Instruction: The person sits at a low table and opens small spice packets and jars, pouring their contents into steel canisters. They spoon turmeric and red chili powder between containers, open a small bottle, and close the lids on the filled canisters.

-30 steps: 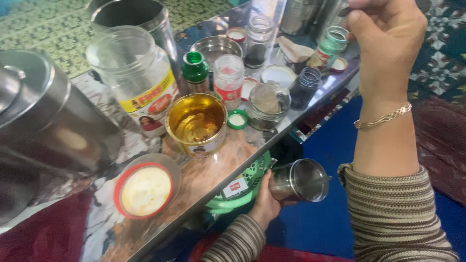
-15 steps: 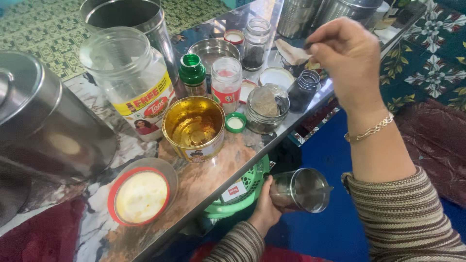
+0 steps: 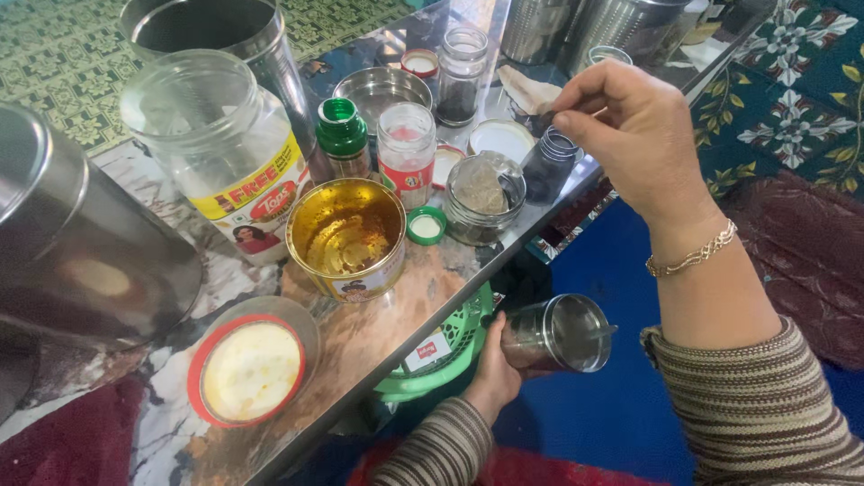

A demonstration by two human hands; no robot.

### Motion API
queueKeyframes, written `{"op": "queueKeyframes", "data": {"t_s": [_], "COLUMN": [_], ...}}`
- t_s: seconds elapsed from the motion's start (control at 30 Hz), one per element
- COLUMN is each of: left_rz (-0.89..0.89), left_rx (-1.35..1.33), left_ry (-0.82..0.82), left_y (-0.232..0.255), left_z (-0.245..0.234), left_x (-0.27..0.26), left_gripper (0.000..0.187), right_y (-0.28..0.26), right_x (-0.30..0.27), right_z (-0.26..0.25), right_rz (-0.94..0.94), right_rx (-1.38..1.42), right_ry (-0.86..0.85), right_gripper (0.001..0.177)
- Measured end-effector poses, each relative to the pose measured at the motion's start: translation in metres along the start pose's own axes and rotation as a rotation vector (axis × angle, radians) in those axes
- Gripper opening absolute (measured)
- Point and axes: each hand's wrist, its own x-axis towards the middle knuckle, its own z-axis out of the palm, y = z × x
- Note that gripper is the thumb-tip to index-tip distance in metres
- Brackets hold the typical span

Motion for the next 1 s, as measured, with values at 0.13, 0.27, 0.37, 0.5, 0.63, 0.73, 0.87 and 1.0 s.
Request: {"op": "queueKeyframes", "data": {"t_s": [0.13,0.27,0.37,0.5,0.63,0.73,0.87,1.0], "left_rz": [-0.006,0.0,0.018,0.065,0.02,-0.007,-0.027,0.062], "left_rx": [-0.004,0.021,0.03,0.002,-0.067,-0.12,-0.273,-0.141], "left_ry": [-0.028,0.0,-0.019,-0.104,-0.096,-0.088,-0.263,-0.296], "left_y": [-0.001,-0.003,-0.007,-0.001,0.002,0.004,0.008,0.007], "left_z": [0.006,0.007,0.006,0.01,0.016,0.024,0.042,0.074], "left_x": [0.004,0.007,0.003,0.002,-0.001,0.003,0.015,0.035], "left_gripper": [0.075,0.073,0.075,0.074,0.075,0.077,0.073,0.074], "right_y": [-0.004,-0.017,-0.024,-0.017,0.032,0.089,0.148,0.173], "right_x": [-0.003,-0.006,-0.008,-0.021,-0.076,-0.14,-0.232,-0.286], "right_z": [0.004,0.013,0.017,0.003,-0.047,-0.075,-0.074,-0.058], "right_rz": [-0.009,0.04,0.041,-0.063,0.097,0.361,0.662,0.712], "right_rx": [0.008,-0.066,-0.12,-0.162,0.011,0.099,0.068,0.33], "right_ry": [-0.075,-0.124,-0.179,-0.076,0.079,0.232,0.131,0.207], "right_gripper": [0.014,0.015,0.015,0.016,0.014,0.013,0.03,0.036]}}
